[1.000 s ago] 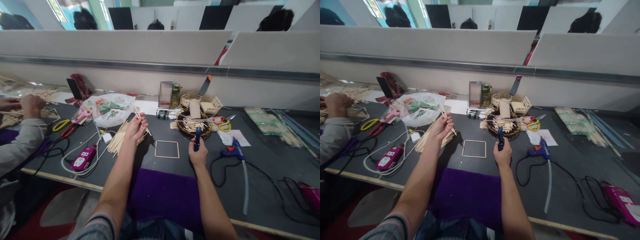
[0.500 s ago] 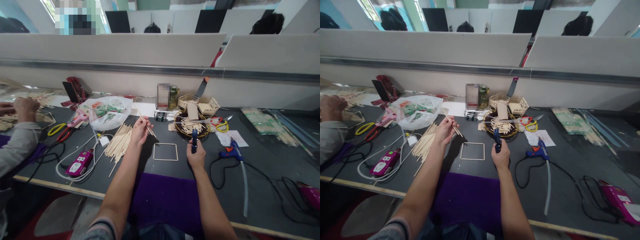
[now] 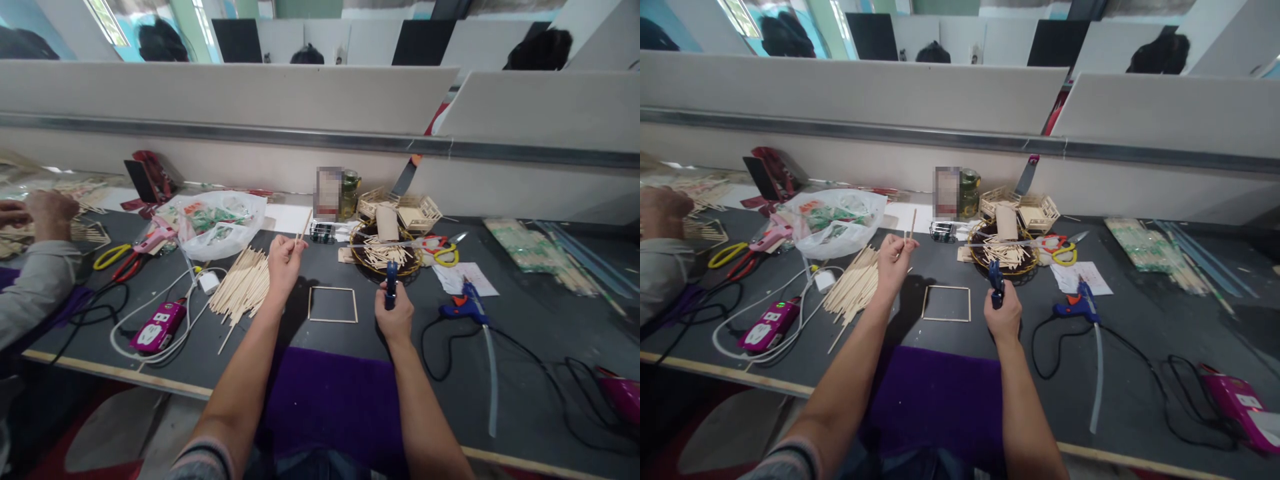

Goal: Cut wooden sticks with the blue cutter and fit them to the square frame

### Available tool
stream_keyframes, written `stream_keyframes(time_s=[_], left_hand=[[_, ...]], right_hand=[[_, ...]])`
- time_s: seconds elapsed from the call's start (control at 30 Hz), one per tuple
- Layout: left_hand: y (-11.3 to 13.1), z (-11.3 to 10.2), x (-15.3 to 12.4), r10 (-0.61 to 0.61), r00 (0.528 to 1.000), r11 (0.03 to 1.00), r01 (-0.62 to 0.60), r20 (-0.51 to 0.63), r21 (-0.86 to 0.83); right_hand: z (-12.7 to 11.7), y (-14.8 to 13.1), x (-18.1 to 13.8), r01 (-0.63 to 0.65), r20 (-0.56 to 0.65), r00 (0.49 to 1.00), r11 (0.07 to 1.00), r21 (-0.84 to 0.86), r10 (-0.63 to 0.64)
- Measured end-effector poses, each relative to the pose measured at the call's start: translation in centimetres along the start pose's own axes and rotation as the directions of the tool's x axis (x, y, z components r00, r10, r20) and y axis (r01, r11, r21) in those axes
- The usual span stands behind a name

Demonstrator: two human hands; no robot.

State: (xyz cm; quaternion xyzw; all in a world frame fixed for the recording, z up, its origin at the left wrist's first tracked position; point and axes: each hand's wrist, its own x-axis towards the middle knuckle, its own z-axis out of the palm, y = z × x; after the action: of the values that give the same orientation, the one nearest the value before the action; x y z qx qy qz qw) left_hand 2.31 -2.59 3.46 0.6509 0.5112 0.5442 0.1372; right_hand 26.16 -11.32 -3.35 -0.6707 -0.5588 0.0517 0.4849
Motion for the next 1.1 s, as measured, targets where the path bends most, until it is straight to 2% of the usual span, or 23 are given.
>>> stream_keyframes(time_s=[0.23, 0.33, 0.47, 0.57, 0.67, 0.73, 0.83, 0.93, 1.1], left_hand=[[1.4, -0.7, -0.4, 0.057, 0.998, 0.954, -0.053, -0.004, 0.294], [1.4, -0.8, -0.4, 0.042, 0.999, 0.943, -0.033, -0.019, 0.331], [0.7, -0.9, -0.3, -0.011, 0.998, 0.955, 0.029, -0.061, 0.296], [0.1, -0.9, -0.1, -0.056, 0.994, 0.985, 0.072, -0.098, 0.158], [0.0, -0.6, 0.0, -0.16, 0.986, 0.975, 0.151, -0.044, -0.161], [0.3, -0.4, 0.0, -0.242, 0.968, 0.889, 0.251, 0.072, -0.383], [0.9, -0.2, 0.2, -0.327, 0.906, 0.684, 0.423, 0.268, -0.594], [1.2, -0.4, 0.4, -0.367, 0.862, 0.547, 0.503, 0.348, -0.669], [0.9, -1.0, 0.8, -0.362, 0.851, 0.488, 0.52, 0.379, -0.701]], right_hand=[[0.0, 0.0, 0.0, -0.01, 0.011, 1.0, 1.0, -0.002, 0.01], [0.0, 0.1, 0.0, -0.011, 0.012, 1.0, 1.0, -0.002, 0.011], [0.1, 0.1, 0.0, -0.01, 0.012, 1.0, 1.0, -0.005, 0.01], [0.1, 0.0, 0.0, -0.007, 0.012, 1.0, 1.0, -0.003, 0.007], [0.0, 0.0, 0.0, -0.009, 0.014, 1.0, 1.0, 0.003, 0.009], [0.0, 0.0, 0.0, -0.014, 0.019, 1.0, 1.0, 0.005, 0.014], [-0.1, 0.0, 0.0, -0.012, 0.016, 1.0, 1.0, 0.004, 0.012], [-0.1, -0.1, 0.0, -0.008, 0.008, 1.0, 1.0, 0.002, 0.008], [-0.1, -0.2, 0.0, -0.005, 0.02, 1.0, 1.0, 0.006, 0.005]])
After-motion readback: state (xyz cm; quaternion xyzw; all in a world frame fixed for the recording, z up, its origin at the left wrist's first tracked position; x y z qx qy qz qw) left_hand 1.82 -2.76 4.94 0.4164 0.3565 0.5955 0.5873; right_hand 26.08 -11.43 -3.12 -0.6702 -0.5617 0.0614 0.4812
